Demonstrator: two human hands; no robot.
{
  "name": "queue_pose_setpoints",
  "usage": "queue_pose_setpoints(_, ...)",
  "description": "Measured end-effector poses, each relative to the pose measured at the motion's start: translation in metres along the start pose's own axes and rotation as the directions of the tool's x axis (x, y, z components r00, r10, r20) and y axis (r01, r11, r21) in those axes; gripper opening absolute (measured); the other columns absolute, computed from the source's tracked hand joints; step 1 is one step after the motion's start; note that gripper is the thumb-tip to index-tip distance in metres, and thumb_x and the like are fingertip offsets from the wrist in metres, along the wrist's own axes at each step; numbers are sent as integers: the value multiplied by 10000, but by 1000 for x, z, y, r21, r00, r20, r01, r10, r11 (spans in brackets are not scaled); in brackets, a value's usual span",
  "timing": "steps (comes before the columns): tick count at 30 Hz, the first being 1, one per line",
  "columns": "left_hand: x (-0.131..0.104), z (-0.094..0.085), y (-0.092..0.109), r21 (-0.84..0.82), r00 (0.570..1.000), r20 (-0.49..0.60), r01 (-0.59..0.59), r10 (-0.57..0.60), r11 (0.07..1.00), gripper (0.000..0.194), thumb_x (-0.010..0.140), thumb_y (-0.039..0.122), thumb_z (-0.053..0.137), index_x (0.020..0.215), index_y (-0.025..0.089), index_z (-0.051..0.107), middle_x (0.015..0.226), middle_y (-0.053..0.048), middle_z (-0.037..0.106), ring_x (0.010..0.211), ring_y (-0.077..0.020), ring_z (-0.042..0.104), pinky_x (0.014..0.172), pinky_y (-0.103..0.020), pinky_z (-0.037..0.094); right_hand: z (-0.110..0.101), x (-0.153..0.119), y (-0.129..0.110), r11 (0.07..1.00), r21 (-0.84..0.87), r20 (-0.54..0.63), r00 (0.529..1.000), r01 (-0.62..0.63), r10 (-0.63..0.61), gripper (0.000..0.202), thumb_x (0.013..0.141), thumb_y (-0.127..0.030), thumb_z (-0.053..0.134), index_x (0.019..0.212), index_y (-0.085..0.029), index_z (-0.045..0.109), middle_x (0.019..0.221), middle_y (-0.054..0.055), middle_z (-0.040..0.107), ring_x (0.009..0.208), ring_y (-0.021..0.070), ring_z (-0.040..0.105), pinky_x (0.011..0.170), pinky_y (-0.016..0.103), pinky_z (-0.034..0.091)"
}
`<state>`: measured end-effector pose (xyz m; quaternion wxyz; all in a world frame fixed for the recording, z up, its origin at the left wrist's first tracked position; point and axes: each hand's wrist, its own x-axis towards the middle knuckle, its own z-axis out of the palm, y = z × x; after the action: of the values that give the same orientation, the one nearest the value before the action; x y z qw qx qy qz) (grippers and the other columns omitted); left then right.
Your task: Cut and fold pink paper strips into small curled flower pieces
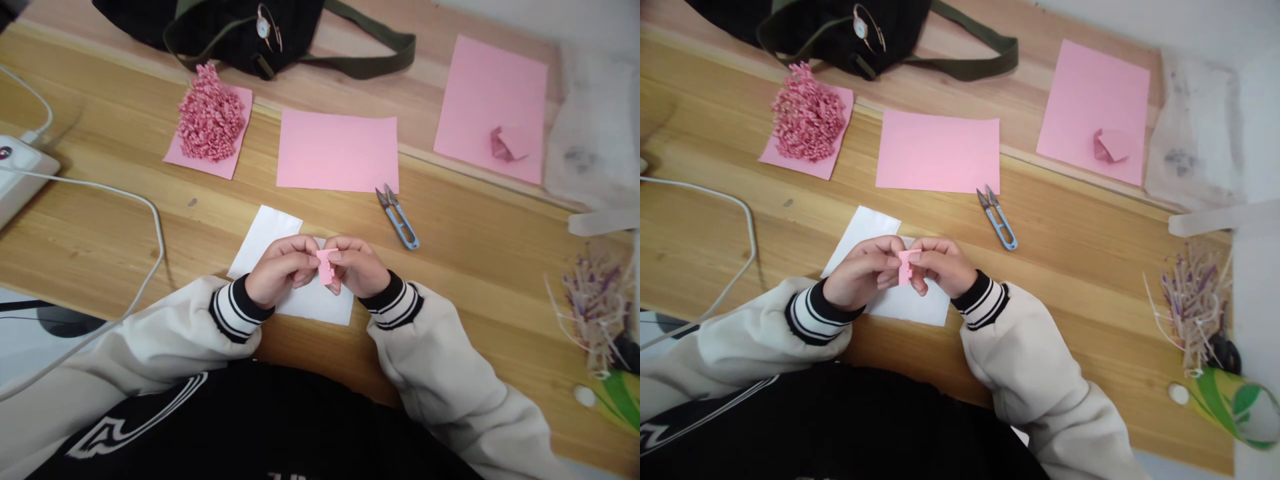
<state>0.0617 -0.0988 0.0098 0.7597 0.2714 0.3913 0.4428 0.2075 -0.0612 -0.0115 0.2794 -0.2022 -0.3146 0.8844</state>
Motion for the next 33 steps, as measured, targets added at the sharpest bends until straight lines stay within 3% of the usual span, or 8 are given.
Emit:
queue_pose_setpoints(18, 1, -1, 3, -6, 1000, -12, 2, -2, 1000, 74, 591, 185, 545, 561, 135, 499, 378, 52, 370, 356, -43, 292, 379, -186, 208, -3, -1, 0, 998, -54, 76, 997, 28, -24, 214, 747, -323, 613, 670, -134, 549, 448, -32, 540, 380, 81, 467, 405, 202, 377)
queue_pose_setpoints(33, 1, 0, 3, -12, 1000, -14, -5, 5, 1000, 66, 587, 172, 539, 553, 133, 498, 370, 49, 374, 355, -47, 293, 379, -190, 208, -1, -2, 0, 999, -46, 60, 998, 28, -26, 189, 746, -287, 642, 697, -120, 567, 459, -33, 559, 372, 72, 476, 395, 189, 382)
